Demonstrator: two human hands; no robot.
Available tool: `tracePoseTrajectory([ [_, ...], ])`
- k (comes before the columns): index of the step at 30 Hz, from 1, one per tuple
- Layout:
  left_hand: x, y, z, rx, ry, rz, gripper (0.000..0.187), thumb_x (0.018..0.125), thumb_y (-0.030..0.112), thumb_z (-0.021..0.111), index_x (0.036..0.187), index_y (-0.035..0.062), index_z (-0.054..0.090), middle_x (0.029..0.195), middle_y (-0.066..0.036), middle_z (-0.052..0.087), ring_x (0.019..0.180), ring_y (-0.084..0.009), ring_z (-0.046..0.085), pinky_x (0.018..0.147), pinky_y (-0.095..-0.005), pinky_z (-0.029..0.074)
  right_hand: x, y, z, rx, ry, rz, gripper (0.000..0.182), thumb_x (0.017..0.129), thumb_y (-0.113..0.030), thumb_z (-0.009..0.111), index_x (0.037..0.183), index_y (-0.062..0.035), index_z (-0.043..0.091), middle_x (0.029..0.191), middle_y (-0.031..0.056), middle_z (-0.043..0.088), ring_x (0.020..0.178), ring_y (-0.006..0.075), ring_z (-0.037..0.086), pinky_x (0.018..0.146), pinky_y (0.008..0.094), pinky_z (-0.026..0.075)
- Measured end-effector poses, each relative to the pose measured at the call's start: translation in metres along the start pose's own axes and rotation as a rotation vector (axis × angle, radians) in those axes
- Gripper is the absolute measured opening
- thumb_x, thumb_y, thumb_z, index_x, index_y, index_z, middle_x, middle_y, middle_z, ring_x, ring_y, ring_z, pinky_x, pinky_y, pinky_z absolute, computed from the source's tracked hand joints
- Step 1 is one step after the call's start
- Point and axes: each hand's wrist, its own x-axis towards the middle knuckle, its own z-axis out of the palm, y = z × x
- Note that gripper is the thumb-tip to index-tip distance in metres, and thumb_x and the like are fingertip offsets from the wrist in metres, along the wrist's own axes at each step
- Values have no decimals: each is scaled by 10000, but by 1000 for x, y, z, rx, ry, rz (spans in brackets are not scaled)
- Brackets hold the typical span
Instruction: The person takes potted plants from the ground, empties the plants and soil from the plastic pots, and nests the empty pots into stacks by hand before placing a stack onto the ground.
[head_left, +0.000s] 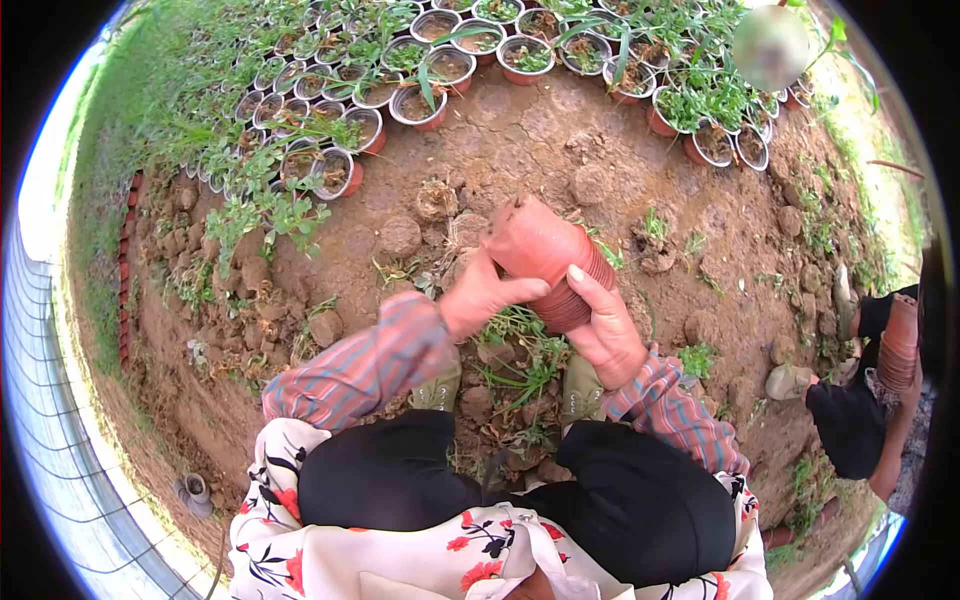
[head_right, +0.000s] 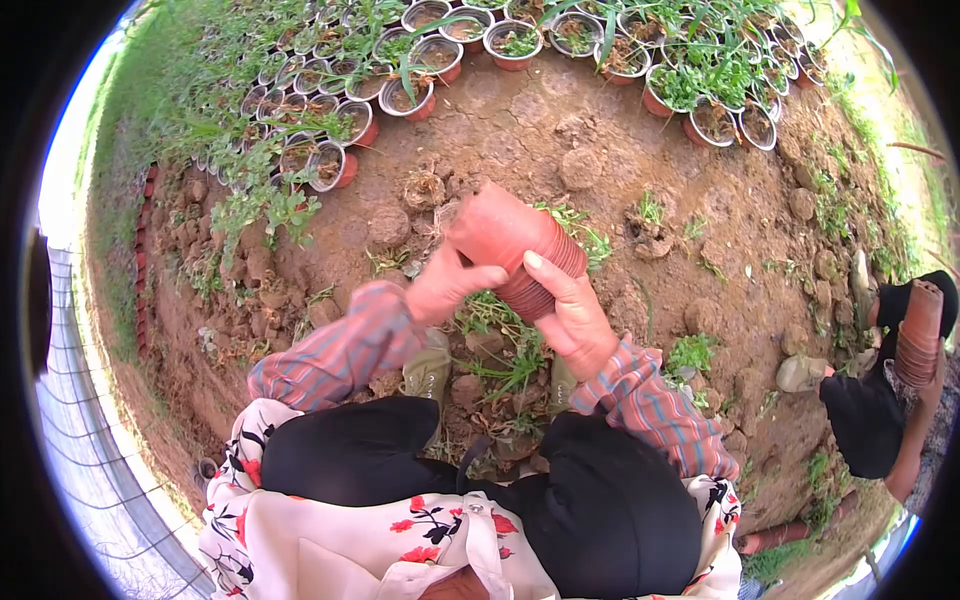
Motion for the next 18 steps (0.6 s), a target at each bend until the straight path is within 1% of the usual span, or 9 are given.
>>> tracePoseTrajectory([
  [1,-5,-6,3,4,2,2,844,692,269,823,1359,64,347,1266,-64,497,1189,-173,457,998,-339,382,-1,2,1,-42,21,-28,538,805,-93,692,1283,-24,457,1186,93,576,1081,236,578,971,387,453],
  [5,-14,-21,-3,-77,-41,-410,798,722,357,797,1345,78,384,1261,-53,493,1197,-169,445,925,-342,446,3,10,-8,-287,26,-130,516,799,-86,697,1262,-15,480,1186,96,581,1089,225,575,963,376,456],
  [7,4,-18,-25,18,-82,-354,748,757,373,763,1339,86,391,1260,-59,487,1110,-168,517,858,-329,486,11,6,-11,-195,72,-84,498,794,-76,692,1247,-7,497,1199,110,579,1108,218,567,980,368,444],
  [9,45,-28,-80,710,-137,13,737,780,336,734,1357,86,350,1209,-76,521,976,-167,590,788,-324,510,14,-13,-9,-188,-10,-141,511,810,-89,664,1273,6,471,1247,127,553,1146,228,548,1012,373,420],
  [11,80,-2,-111,745,258,18,645,765,242,722,1293,49,405,1062,-149,609,889,-232,620,748,-359,494,9,-32,-21,-175,61,-107,531,831,-111,631,1306,20,432,1298,136,517,1192,241,517,1042,383,394],
  [13,122,2,-160,911,549,-12,564,790,224,674,1278,72,436,865,-106,654,817,-182,645,708,-346,511,4,-42,-25,-201,68,-123,547,845,-117,607,1328,29,398,1333,136,487,1221,253,493,1049,390,388],
  [15,156,-5,-203,1094,655,0,442,805,211,649,1198,78,497,779,-114,659,748,-221,648,692,-364,500,2,-47,-31,-151,96,-99,558,843,-109,604,1339,20,386,1341,139,478,1232,257,483,1047,390,391],
  [17,180,-27,-245,1352,623,135,304,807,200,637,1076,81,561,780,-126,658,731,-257,643,681,-383,485,-2,-48,-34,-155,120,-89,551,845,-104,599,1340,12,387,1336,142,483,1225,261,490,1047,389,392],
  [18,187,-28,-245,1262,676,182,186,803,192,638,925,59,593,773,-137,639,749,-274,631,679,-385,476,-3,-48,-37,-156,161,-86,546,846,-104,599,1338,9,390,1334,142,484,1218,261,496,1047,391,392],
])
